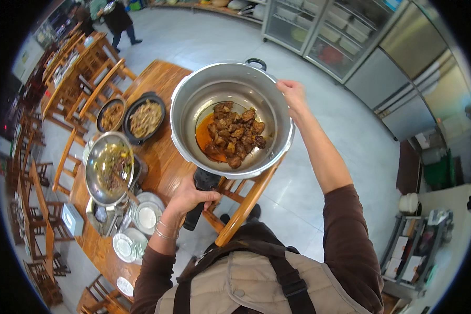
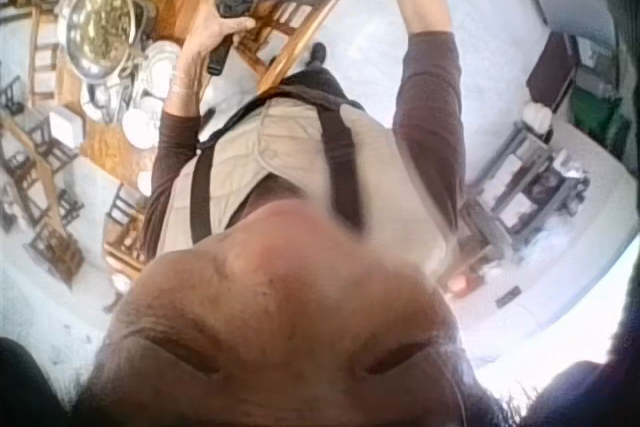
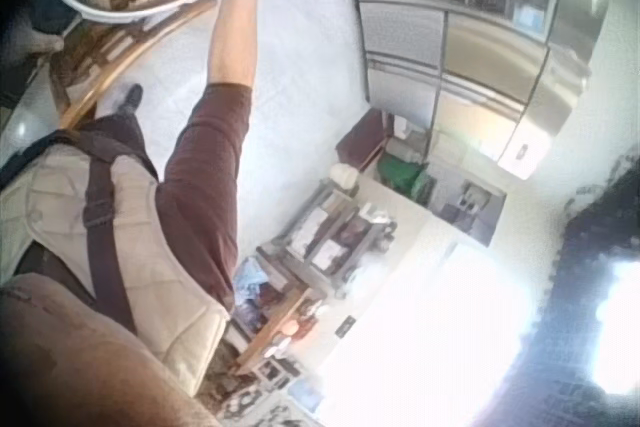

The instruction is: The person uses chopsticks to transfer cooked meat from a metal bowl into a larger pot, then carries the pot to a sink and adds water. The person walks between a dining area and a commercial kitchen while handling the bowl and pot.

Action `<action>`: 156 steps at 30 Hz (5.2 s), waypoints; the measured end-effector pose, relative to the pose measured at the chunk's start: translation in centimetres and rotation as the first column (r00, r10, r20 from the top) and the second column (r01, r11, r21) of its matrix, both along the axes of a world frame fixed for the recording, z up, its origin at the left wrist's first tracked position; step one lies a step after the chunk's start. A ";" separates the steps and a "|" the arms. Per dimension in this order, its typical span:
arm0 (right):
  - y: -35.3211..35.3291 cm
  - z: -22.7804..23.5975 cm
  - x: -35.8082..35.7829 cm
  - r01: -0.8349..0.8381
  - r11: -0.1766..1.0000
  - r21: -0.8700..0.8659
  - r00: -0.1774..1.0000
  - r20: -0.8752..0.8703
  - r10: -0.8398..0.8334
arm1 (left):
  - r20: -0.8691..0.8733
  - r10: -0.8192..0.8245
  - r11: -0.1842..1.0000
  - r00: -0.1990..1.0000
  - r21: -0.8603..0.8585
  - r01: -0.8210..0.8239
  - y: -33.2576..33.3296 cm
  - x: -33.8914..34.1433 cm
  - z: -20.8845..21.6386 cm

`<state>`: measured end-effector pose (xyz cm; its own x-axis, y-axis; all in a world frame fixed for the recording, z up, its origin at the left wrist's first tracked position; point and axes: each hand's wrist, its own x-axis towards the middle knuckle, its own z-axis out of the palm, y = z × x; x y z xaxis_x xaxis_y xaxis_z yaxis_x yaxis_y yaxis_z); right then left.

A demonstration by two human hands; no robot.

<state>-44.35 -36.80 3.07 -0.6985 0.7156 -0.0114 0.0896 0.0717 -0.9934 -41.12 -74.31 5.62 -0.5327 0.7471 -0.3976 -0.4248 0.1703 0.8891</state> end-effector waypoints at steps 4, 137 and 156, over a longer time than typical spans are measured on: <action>6.4 5.3 9.1 0.109 0.988 -0.109 0.990 -0.074 -0.117 | -0.061 -0.173 0.985 0.983 0.014 0.174 7.3 2.5 4.0; 209.6 -24.1 256.6 0.881 -0.446 -0.160 -0.046 0.907 -0.418 | 0.181 -0.636 -0.772 -0.751 -0.170 0.613 294.3 265.5 -3.1; 223.8 -24.4 306.3 0.780 -0.616 -0.109 -0.130 0.935 -0.330 | 0.218 -0.726 -0.688 -0.653 -0.198 0.698 310.8 314.4 -6.0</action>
<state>261.97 186.98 -21.30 0.6416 -0.2190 -0.7351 -0.5641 -0.7841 -0.2587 273.28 236.47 -0.37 0.7528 -0.1365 -0.6440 0.6572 0.2118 0.7233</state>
